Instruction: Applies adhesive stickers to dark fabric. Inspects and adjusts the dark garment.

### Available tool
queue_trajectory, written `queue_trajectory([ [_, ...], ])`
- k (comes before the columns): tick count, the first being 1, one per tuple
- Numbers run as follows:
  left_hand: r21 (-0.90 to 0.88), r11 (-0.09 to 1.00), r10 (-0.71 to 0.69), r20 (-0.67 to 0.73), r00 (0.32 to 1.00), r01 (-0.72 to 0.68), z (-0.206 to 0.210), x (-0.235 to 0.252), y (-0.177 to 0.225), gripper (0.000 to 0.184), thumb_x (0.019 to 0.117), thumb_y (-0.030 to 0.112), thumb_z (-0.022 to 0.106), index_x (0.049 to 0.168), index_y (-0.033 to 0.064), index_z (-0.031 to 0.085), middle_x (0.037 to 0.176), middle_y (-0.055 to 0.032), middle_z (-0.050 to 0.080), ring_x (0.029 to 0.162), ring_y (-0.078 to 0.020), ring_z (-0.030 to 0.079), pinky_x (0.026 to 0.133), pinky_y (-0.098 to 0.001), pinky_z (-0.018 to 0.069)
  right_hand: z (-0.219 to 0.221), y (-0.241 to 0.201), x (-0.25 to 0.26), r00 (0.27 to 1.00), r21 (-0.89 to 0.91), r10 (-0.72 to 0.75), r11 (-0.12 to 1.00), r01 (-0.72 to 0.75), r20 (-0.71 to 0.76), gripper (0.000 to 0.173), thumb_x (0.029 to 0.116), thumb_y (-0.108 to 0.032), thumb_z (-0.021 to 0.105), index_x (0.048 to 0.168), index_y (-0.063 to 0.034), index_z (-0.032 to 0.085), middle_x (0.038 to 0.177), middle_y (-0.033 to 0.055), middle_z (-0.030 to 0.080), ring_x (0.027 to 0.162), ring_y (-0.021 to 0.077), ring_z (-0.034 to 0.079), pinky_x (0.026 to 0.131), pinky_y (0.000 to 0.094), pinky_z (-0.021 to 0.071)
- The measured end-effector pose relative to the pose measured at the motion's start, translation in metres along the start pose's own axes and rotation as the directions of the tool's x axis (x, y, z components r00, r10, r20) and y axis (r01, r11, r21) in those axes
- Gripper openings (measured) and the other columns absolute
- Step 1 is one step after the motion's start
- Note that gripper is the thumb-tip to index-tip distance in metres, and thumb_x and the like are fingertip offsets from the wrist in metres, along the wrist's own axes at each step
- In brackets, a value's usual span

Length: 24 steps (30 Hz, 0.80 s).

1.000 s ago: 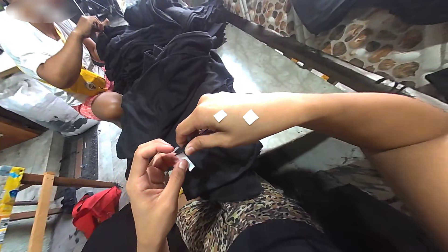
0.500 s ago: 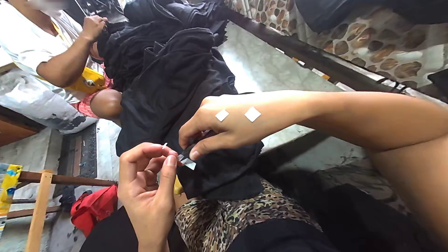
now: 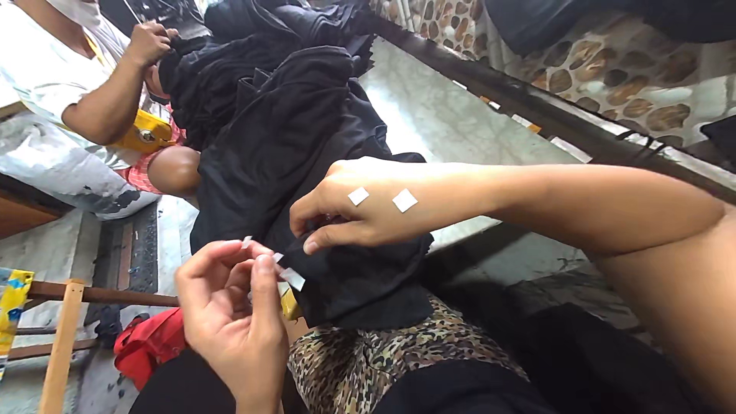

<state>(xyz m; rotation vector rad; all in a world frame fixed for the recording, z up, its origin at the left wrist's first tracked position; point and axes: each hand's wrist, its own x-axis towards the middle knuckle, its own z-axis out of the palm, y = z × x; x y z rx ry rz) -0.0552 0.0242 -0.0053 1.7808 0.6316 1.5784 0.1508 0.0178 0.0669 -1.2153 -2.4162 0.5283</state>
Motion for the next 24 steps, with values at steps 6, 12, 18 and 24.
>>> queue_trajectory([
  [6, -0.084, 0.994, 0.075, -0.011, 0.997, -0.076, 0.037, -0.026, 0.022, 0.026, 0.0985, 0.012, 0.065, 0.117, 0.0183, 0.048, 0.101, 0.0145, 0.07, 0.08, 0.0037, 0.067, 0.067, -0.0124, 0.0565, 0.032, 0.003, 0.012, 0.979, -0.074, 0.12, 0.988, -0.133, -0.164, 0.024, 0.1012, -0.029, 0.062, 0.106, -0.0069, 0.07, 0.076, 0.0064, 0.065, 0.071, 0.0248, 0.065, 0.059, 0.0453, 0.0468],
  [12, 0.491, 0.795, 0.427, -0.038, 0.903, -0.355, 0.042, -0.028, -0.004, 0.021, 0.1007, 0.013, 0.059, 0.112, 0.0021, 0.046, 0.09, -0.0033, 0.064, 0.071, 0.0011, 0.061, 0.066, -0.0119, 0.0508, 0.051, -0.009, 0.025, 0.974, -0.099, 0.142, 0.982, -0.161, -0.176, 0.023, 0.1007, -0.03, 0.064, 0.108, -0.0086, 0.069, 0.076, 0.005, 0.064, 0.071, 0.0227, 0.065, 0.057, 0.0419, 0.0483],
  [18, 0.372, 0.863, 0.374, -0.016, 0.927, -0.342, 0.033, -0.033, 0.01, 0.015, 0.0978, 0.02, 0.067, 0.108, 0.0143, 0.057, 0.115, 0.0026, 0.052, 0.083, 0.0061, 0.057, 0.071, -0.007, 0.0499, 0.059, -0.007, 0.035, 0.957, -0.095, 0.122, 0.984, -0.152, -0.263, 0.022, 0.1009, -0.028, 0.064, 0.106, -0.0072, 0.069, 0.076, 0.0058, 0.064, 0.07, 0.023, 0.066, 0.056, 0.0415, 0.0488],
  [24, 0.275, 0.935, 0.218, 0.055, 0.974, -0.225, 0.045, -0.038, 0.013, 0.016, 0.0972, 0.018, 0.067, 0.09, 0.0042, 0.068, 0.105, -0.0028, 0.055, 0.084, 0.0068, 0.054, 0.071, -0.0042, 0.0461, 0.059, -0.012, 0.04, 0.955, -0.115, 0.129, 0.98, -0.165, -0.269, 0.024, 0.1024, -0.028, 0.061, 0.106, -0.0045, 0.068, 0.08, 0.0104, 0.067, 0.073, 0.0287, 0.067, 0.057, 0.0445, 0.0478],
])
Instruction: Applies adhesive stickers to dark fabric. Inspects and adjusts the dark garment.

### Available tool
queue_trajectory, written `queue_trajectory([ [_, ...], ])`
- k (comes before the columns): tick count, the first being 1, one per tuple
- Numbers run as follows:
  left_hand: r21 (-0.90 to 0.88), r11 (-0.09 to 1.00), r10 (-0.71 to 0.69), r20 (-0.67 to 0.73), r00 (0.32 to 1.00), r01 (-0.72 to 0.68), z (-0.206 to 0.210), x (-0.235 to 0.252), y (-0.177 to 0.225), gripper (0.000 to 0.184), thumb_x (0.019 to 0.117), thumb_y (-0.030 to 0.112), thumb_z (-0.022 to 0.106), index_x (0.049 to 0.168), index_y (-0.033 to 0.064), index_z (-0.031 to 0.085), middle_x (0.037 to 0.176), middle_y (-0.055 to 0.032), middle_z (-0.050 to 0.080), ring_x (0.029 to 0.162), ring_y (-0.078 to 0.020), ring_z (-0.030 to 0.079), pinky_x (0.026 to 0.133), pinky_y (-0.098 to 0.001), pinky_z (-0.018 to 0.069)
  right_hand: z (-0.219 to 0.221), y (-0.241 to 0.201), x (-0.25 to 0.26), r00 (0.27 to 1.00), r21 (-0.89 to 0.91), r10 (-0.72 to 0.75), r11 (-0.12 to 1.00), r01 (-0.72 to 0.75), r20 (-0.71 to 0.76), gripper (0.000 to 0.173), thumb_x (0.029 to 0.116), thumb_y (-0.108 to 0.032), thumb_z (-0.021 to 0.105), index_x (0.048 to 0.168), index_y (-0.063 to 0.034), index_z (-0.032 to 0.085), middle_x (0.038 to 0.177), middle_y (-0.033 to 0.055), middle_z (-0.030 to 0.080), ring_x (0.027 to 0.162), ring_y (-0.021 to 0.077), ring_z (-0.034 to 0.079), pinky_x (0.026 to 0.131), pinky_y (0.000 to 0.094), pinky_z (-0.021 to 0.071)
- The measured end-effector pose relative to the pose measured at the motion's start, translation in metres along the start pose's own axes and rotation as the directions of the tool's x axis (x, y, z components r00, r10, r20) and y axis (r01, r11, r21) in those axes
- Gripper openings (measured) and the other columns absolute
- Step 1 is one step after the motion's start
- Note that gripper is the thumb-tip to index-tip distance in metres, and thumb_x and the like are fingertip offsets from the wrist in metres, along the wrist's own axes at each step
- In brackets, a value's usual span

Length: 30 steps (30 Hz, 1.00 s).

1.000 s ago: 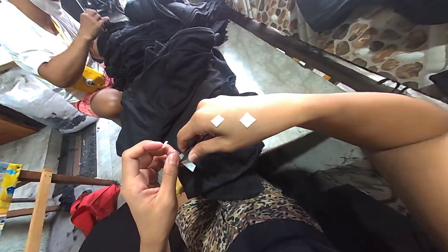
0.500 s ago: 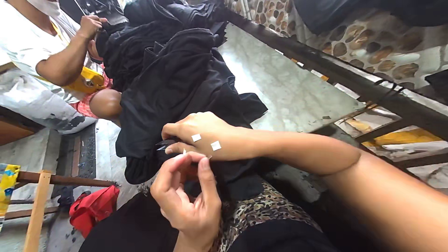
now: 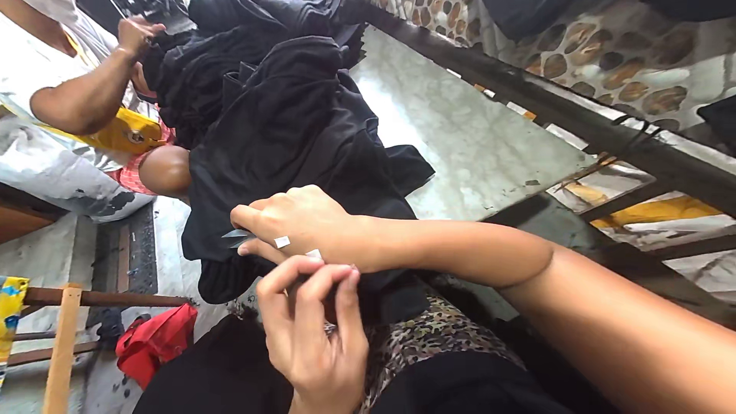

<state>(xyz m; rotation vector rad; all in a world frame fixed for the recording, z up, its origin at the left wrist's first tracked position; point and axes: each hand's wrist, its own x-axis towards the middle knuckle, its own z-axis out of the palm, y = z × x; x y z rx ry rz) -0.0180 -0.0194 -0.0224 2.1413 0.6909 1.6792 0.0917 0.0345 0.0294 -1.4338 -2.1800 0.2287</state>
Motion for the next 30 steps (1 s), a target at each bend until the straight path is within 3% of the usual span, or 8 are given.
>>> queue_trajectory([
  [5, 0.161, 0.983, 0.101, -0.097, 0.99, -0.085, -0.003, -0.002, -0.008, 0.028, 0.095, 0.026, 0.073, 0.108, 0.0054, 0.059, 0.11, -0.0048, 0.048, 0.074, 0.0027, 0.05, 0.064, -0.0082, 0.0444, -0.001, -0.002, 0.002, 0.999, -0.006, 0.002, 1.0, -0.002, 0.047, 0.024, 0.1027, -0.028, 0.061, 0.109, -0.0059, 0.067, 0.082, 0.0091, 0.067, 0.075, 0.0274, 0.067, 0.059, 0.0436, 0.0478],
  [7, 0.039, 0.999, 0.026, -0.099, 0.995, -0.022, -0.013, -0.003, -0.008, 0.037, 0.093, 0.036, 0.075, 0.116, 0.013, 0.057, 0.113, 0.0046, 0.051, 0.076, 0.0069, 0.052, 0.066, -0.0076, 0.0468, -0.001, 0.001, -0.001, 1.0, -0.016, -0.018, 1.0, 0.018, 0.004, 0.023, 0.101, -0.027, 0.063, 0.107, -0.006, 0.068, 0.078, 0.0077, 0.065, 0.071, 0.0261, 0.066, 0.056, 0.0423, 0.0484],
  [9, -0.259, 0.959, -0.128, -0.032, 0.991, 0.116, -0.027, 0.0, -0.009, 0.037, 0.0906, 0.038, 0.077, 0.12, 0.0239, 0.06, 0.117, 0.0154, 0.059, 0.086, 0.0064, 0.062, 0.074, -0.0113, 0.0554, -0.007, 0.009, -0.002, 1.0, 0.037, 0.004, 0.999, -0.005, 0.011, 0.024, 0.1003, -0.027, 0.064, 0.108, -0.0046, 0.069, 0.08, 0.0106, 0.067, 0.074, 0.0298, 0.068, 0.059, 0.0474, 0.0486],
  [12, -0.463, 0.84, -0.287, 0.062, 0.956, 0.282, -0.044, 0.0, -0.018, 0.024, 0.0906, 0.024, 0.077, 0.114, 0.0208, 0.071, 0.117, 0.0121, 0.068, 0.097, -0.0022, 0.069, 0.084, -0.0188, 0.06, -0.024, 0.027, -0.005, 0.995, 0.195, 0.015, 0.98, -0.035, 0.103, 0.024, 0.0996, -0.026, 0.066, 0.108, -0.0048, 0.07, 0.084, 0.0096, 0.069, 0.078, 0.0267, 0.067, 0.065, 0.049, 0.0504],
  [16, -0.421, 0.856, -0.329, 0.004, 0.944, 0.3, -0.048, -0.003, -0.027, 0.008, 0.0917, 0.017, 0.075, 0.099, 0.0153, 0.078, 0.109, 0.0097, 0.071, 0.091, -0.0007, 0.069, 0.079, -0.0161, 0.06, -0.037, 0.05, -0.011, 0.974, 0.4, -0.195, 0.906, 0.134, 0.114, 0.017, 0.0981, -0.019, 0.066, 0.1, -0.0027, 0.071, 0.076, 0.0008, 0.065, 0.065, 0.005, 0.057, 0.058, 0.0244, 0.045],
  [19, -0.412, 0.861, -0.326, 0.0, 0.946, 0.297, -0.047, -0.003, -0.028, 0.006, 0.0914, 0.015, 0.074, 0.096, 0.0141, 0.078, 0.108, 0.0093, 0.07, 0.087, 0.0009, 0.068, 0.076, -0.0141, 0.0591, -0.046, 0.05, -0.017, 0.956, 0.446, -0.259, 0.879, 0.172, 0.14, 0.017, 0.0981, -0.017, 0.066, 0.098, -0.0011, 0.071, 0.07, -0.0024, 0.06, 0.06, -0.0028, 0.05, 0.054, 0.0148, 0.038],
  [25, -0.359, 0.884, -0.297, 0.067, 0.953, 0.301, -0.051, -0.001, -0.028, 0.006, 0.0972, 0.024, 0.068, 0.098, 0.0202, 0.072, 0.113, 0.0117, 0.067, 0.094, -0.0005, 0.067, 0.081, -0.0161, 0.0582, -0.056, 0.048, -0.021, 0.909, 0.551, -0.361, 0.811, 0.197, 0.207, 0.016, 0.0971, -0.014, 0.066, 0.099, 0.001, 0.071, 0.074, -0.0006, 0.066, 0.064, -0.0039, 0.057, 0.057, 0.0122, 0.0451],
  [30, -0.351, 0.881, -0.309, 0.083, 0.947, 0.318, -0.047, -0.002, -0.023, 0.018, 0.0881, 0.009, 0.073, 0.104, 0.0164, 0.069, 0.119, 0.0089, 0.062, 0.092, -0.0011, 0.067, 0.08, -0.0182, 0.0605, -0.061, 0.038, -0.019, 0.874, 0.462, -0.391, 0.856, 0.231, 0.288, 0.019, 0.097, -0.019, 0.068, 0.098, -0.0017, 0.074, 0.074, -0.0011, 0.067, 0.065, -0.0022, 0.058, 0.057, 0.0154, 0.0431],
])
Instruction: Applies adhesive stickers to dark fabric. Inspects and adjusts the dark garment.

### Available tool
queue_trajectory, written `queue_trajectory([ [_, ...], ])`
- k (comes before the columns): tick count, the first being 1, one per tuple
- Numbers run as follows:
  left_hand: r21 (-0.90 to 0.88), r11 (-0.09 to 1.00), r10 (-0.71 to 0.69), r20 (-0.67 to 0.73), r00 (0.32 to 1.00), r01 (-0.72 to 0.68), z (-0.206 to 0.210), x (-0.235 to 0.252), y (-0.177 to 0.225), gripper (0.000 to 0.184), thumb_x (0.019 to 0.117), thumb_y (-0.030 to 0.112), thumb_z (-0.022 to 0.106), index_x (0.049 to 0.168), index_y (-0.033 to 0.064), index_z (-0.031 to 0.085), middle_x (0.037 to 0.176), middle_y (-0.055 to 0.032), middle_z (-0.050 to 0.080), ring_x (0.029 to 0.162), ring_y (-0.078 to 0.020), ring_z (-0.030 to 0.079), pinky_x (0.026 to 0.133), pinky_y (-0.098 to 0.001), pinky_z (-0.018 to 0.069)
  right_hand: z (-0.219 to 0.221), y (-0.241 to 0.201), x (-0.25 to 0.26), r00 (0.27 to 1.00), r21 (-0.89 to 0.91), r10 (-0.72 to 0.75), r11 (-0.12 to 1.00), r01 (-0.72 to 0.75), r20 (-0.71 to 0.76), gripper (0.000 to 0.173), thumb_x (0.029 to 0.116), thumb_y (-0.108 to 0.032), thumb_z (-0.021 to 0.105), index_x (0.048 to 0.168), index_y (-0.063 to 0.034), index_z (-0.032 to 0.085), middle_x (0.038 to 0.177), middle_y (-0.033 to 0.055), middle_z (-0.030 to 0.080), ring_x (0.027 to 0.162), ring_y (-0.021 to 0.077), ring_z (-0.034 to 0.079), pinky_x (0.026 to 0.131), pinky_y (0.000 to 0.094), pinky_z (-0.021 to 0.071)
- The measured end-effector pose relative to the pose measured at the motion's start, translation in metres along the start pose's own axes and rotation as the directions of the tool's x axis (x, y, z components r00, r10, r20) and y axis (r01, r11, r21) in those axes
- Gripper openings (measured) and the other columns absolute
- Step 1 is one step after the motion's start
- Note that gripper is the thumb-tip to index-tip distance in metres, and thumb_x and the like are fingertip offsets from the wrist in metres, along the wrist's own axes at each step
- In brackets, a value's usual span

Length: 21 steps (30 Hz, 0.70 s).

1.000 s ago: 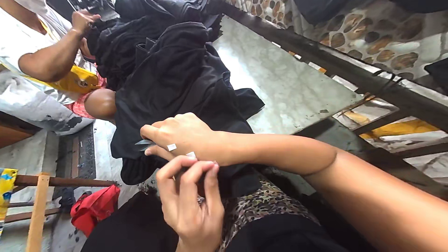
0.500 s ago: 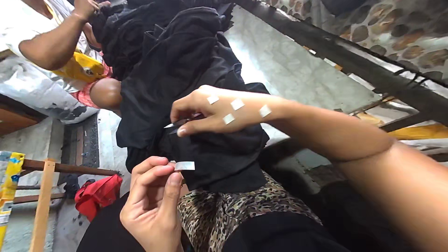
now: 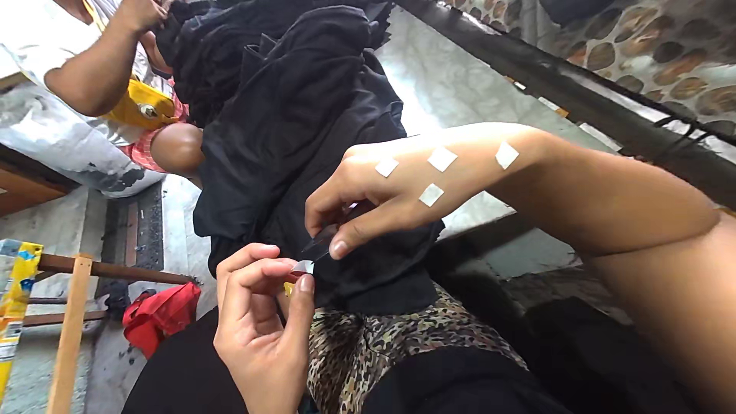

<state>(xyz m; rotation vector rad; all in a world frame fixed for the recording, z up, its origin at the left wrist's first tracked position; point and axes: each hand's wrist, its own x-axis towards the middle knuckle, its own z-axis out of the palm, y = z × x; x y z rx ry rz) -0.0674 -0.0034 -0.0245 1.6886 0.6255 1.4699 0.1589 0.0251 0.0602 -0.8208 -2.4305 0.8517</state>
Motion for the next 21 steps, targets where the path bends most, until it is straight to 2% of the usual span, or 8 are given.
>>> queue_trajectory([
  [5, 0.028, 1.0, -0.007, 0.008, 1.0, 0.007, 0.004, 0.0, 0.001, 0.022, 0.0864, 0.004, 0.071, 0.106, 0.0127, 0.066, 0.117, 0.0074, 0.061, 0.091, -0.0009, 0.067, 0.08, -0.0183, 0.0604, 0.002, -0.003, 0.006, 0.999, -0.061, -0.025, 0.998, 0.026, 0.023, 0.018, 0.0974, -0.019, 0.067, 0.096, -0.0022, 0.075, 0.071, -0.0005, 0.065, 0.064, -0.0004, 0.056, 0.056, 0.0173, 0.0396],
  [10, 0.044, 0.999, -0.009, 0.002, 1.0, 0.009, 0.002, 0.001, 0.001, 0.018, 0.0881, 0.017, 0.074, 0.104, 0.0178, 0.067, 0.119, 0.0102, 0.06, 0.093, 0.0016, 0.064, 0.079, -0.0154, 0.0578, 0.002, -0.008, 0.009, 0.999, -0.127, 0.016, 0.992, -0.012, 0.029, 0.019, 0.0985, -0.022, 0.066, 0.097, -0.0055, 0.075, 0.074, -0.0012, 0.066, 0.067, 0.004, 0.06, 0.058, 0.0226, 0.043],
  [14, 0.016, 1.0, -0.009, -0.01, 1.0, 0.009, 0.003, 0.001, 0.001, 0.021, 0.0863, 0.004, 0.072, 0.104, 0.0154, 0.066, 0.117, 0.0083, 0.061, 0.092, -0.0011, 0.067, 0.08, -0.0189, 0.0608, 0.002, -0.007, 0.011, 0.999, -0.146, 0.009, 0.989, -0.003, 0.037, 0.019, 0.0982, -0.023, 0.067, 0.097, -0.0066, 0.076, 0.073, -0.0023, 0.066, 0.065, 0.0027, 0.058, 0.056, 0.0215, 0.0425],
  [21, 0.031, 1.0, 0.001, -0.003, 1.0, 0.0, 0.004, 0.0, 0.0, 0.023, 0.0849, 0.005, 0.073, 0.105, 0.0135, 0.066, 0.118, 0.007, 0.06, 0.093, -0.0015, 0.067, 0.082, -0.0199, 0.0614, 0.006, -0.013, 0.015, 0.997, -0.156, 0.043, 0.987, -0.034, 0.057, 0.018, 0.0978, -0.024, 0.067, 0.098, -0.0085, 0.076, 0.072, -0.0013, 0.065, 0.066, 0.0068, 0.059, 0.057, 0.0262, 0.043],
])
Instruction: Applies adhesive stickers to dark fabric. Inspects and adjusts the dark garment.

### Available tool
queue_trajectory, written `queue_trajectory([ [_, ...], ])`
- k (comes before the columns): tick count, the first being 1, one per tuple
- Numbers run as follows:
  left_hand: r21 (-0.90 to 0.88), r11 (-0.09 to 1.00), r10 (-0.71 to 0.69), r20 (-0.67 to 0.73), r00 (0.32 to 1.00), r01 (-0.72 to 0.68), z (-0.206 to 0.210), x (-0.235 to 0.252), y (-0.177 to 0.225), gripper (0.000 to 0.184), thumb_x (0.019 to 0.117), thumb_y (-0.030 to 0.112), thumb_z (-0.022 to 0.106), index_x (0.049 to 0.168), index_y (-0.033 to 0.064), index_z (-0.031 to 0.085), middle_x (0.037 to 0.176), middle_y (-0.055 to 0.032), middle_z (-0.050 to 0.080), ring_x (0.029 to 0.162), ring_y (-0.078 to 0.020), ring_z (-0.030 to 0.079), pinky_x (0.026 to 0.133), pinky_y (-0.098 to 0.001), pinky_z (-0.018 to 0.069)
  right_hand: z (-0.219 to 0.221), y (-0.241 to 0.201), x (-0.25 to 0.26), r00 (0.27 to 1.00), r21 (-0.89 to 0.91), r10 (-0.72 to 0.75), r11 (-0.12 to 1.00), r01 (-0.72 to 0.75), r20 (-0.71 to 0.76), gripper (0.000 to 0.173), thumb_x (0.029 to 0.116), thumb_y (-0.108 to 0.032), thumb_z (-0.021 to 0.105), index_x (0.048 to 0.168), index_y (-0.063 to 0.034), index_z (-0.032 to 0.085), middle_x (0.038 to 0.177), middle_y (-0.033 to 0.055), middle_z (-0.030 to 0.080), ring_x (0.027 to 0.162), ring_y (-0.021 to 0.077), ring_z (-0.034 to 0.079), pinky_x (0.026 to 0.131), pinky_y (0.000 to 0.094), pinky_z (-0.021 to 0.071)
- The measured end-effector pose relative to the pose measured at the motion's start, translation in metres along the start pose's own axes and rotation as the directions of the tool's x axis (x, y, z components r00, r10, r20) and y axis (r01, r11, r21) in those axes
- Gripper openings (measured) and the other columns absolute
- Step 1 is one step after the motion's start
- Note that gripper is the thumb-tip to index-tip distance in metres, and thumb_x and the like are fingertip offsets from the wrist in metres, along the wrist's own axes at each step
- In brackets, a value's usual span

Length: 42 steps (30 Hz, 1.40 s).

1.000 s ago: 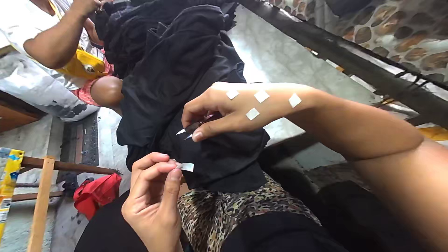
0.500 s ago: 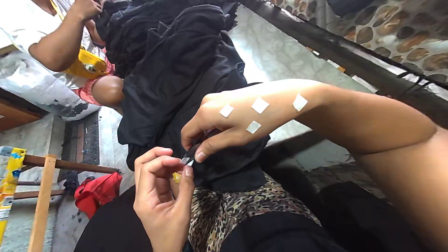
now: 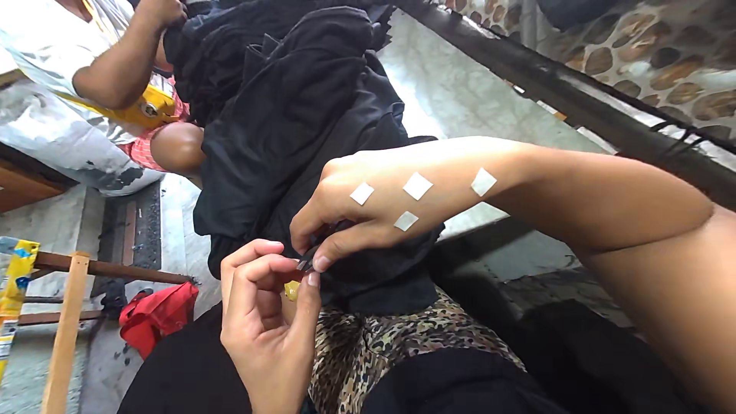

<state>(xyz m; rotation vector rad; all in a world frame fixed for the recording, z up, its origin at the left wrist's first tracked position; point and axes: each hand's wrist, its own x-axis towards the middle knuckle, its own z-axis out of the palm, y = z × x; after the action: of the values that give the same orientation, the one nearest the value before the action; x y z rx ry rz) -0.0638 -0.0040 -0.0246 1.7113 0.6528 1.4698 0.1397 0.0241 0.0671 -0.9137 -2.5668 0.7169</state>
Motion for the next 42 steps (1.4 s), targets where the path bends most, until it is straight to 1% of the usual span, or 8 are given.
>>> queue_trajectory([
  [5, -0.009, 1.0, 0.009, 0.001, 1.0, -0.009, -0.004, 0.0, -0.001, 0.025, 0.0874, 0.005, 0.072, 0.108, 0.0175, 0.065, 0.115, 0.0101, 0.063, 0.092, -0.0015, 0.067, 0.082, -0.0196, 0.0607, 0.002, 0.002, 0.001, 0.999, -0.018, -0.03, 0.999, 0.029, -0.035, 0.016, 0.0974, -0.022, 0.067, 0.095, -0.0086, 0.076, 0.07, -0.0028, 0.063, 0.063, 0.0056, 0.057, 0.055, 0.0257, 0.0414],
  [11, -0.038, 0.998, 0.038, -0.088, 0.995, -0.041, -0.01, -0.001, -0.001, 0.026, 0.0902, 0.005, 0.07, 0.109, 0.0199, 0.06, 0.097, 0.0127, 0.071, 0.087, -0.0023, 0.07, 0.079, -0.0187, 0.0599, 0.002, 0.007, -0.004, 0.998, 0.004, 0.003, 1.0, -0.003, -0.06, 0.017, 0.0976, -0.023, 0.067, 0.098, -0.0082, 0.075, 0.073, -0.0036, 0.065, 0.064, 0.0028, 0.058, 0.056, 0.0227, 0.0439],
  [16, -0.044, 0.998, 0.042, -0.076, 0.996, -0.046, -0.01, 0.0, 0.003, 0.02, 0.0943, 0.009, 0.067, 0.109, 0.0195, 0.06, 0.099, 0.0124, 0.072, 0.088, -0.0027, 0.07, 0.08, -0.019, 0.0601, 0.008, 0.0, -0.003, 0.999, 0.056, 0.005, 0.998, -0.003, -0.046, 0.018, 0.0972, -0.02, 0.069, 0.096, -0.0035, 0.075, 0.073, -0.0007, 0.067, 0.066, 0.0001, 0.06, 0.058, 0.0174, 0.0441],
  [25, -0.042, 0.997, 0.06, -0.08, 0.995, -0.063, -0.007, 0.001, 0.002, 0.021, 0.0925, 0.006, 0.067, 0.107, 0.0199, 0.063, 0.098, 0.0117, 0.072, 0.089, -0.0027, 0.071, 0.08, -0.0185, 0.0598, 0.013, -0.003, 0.003, 0.998, 0.031, -0.001, 1.0, 0.003, -0.058, 0.015, 0.0963, -0.021, 0.07, 0.095, -0.0076, 0.077, 0.072, -0.0022, 0.067, 0.067, 0.0025, 0.06, 0.057, 0.0216, 0.043],
  [29, -0.033, 0.998, 0.051, -0.076, 0.996, -0.053, -0.01, 0.0, -0.002, 0.019, 0.0926, 0.007, 0.068, 0.106, 0.0198, 0.063, 0.099, 0.0122, 0.072, 0.089, -0.0016, 0.07, 0.08, -0.0179, 0.0595, 0.011, -0.008, 0.003, 0.998, -0.027, 0.068, 0.997, -0.068, -0.02, 0.015, 0.0972, -0.023, 0.069, 0.098, -0.0109, 0.078, 0.071, -0.0029, 0.066, 0.066, 0.0056, 0.06, 0.058, 0.0262, 0.0434],
  [32, -0.011, 0.998, 0.062, -0.106, 0.992, -0.064, -0.012, -0.003, -0.003, 0.02, 0.093, 0.007, 0.067, 0.109, 0.0181, 0.061, 0.1, 0.0129, 0.071, 0.088, -0.0013, 0.069, 0.078, -0.0178, 0.0595, 0.019, -0.005, 0.002, 0.99, -0.111, 0.066, 0.991, -0.08, -0.122, 0.016, 0.0945, -0.025, 0.071, 0.095, -0.0101, 0.077, 0.066, -0.0021, 0.063, 0.06, 0.0099, 0.06, 0.052, 0.0306, 0.0432],
  [36, -0.079, 0.99, 0.109, -0.074, 0.991, -0.114, -0.002, -0.013, 0.009, 0.033, 0.0931, 0.013, 0.072, 0.119, 0.0213, 0.054, 0.111, 0.0137, 0.069, 0.094, -0.001, 0.069, 0.081, -0.0174, 0.0597, 0.028, 0.002, 0.009, 0.947, -0.175, 0.234, 0.945, -0.275, -0.221, 0.025, 0.101, -0.031, 0.062, 0.106, -0.0079, 0.071, 0.075, 0.0055, 0.065, 0.069, 0.0239, 0.065, 0.057, 0.0443, 0.0472],
  [42, -0.096, 0.986, 0.119, -0.146, 0.982, -0.134, 0.041, -0.025, 0.006, 0.045, 0.0891, -0.001, 0.071, 0.124, 0.018, 0.05, 0.117, 0.009, 0.063, 0.093, -0.0027, 0.069, 0.082, -0.0197, 0.0614, 0.068, 0.009, 0.025, 0.787, -0.131, 0.291, 0.897, -0.422, -0.544, 0.026, 0.1019, -0.031, 0.062, 0.111, -0.0079, 0.069, 0.08, 0.0057, 0.066, 0.071, 0.0231, 0.066, 0.057, 0.0418, 0.0501],
])
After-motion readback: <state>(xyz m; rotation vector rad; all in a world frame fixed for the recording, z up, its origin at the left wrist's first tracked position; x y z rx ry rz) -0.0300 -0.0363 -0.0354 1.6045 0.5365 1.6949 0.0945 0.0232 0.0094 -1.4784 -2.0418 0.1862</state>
